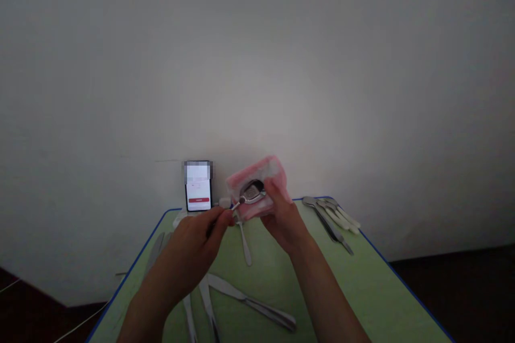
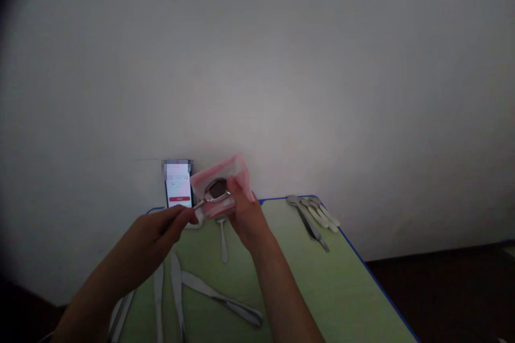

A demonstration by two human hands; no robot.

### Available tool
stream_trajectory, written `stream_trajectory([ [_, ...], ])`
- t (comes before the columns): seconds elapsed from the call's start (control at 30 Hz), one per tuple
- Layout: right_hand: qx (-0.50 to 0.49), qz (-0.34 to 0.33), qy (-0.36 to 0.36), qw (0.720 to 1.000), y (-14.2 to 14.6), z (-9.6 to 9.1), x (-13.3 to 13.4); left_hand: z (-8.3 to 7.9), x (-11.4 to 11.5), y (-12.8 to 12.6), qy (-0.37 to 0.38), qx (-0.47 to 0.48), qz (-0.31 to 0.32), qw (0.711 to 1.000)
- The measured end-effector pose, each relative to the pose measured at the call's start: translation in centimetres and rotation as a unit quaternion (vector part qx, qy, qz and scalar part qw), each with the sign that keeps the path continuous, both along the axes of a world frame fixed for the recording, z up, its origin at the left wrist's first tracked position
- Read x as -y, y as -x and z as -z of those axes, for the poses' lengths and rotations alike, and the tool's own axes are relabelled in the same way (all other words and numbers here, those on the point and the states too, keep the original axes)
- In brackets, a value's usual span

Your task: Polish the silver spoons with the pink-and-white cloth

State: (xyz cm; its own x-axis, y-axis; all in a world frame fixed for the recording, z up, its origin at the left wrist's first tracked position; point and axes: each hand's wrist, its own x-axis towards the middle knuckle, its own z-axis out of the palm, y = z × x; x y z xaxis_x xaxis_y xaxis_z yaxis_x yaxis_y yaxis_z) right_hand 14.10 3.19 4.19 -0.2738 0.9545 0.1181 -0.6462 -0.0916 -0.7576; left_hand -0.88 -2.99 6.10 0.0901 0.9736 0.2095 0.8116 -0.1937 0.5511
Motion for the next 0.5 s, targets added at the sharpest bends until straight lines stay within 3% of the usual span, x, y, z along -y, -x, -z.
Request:
stream_trajectory([
  [0.13,-0.047,-0.017,0.058,0.997,0.4,0.2,-0.4,0.2,-0.5,-0.3,0.019,0.007,0.014,1.0],
  [0.5,-0.055,-0.035,0.078,0.995,-0.2,0.6,-1.1,1.4,-1.9,-0.8,0.012,-0.032,0.002,0.999],
])
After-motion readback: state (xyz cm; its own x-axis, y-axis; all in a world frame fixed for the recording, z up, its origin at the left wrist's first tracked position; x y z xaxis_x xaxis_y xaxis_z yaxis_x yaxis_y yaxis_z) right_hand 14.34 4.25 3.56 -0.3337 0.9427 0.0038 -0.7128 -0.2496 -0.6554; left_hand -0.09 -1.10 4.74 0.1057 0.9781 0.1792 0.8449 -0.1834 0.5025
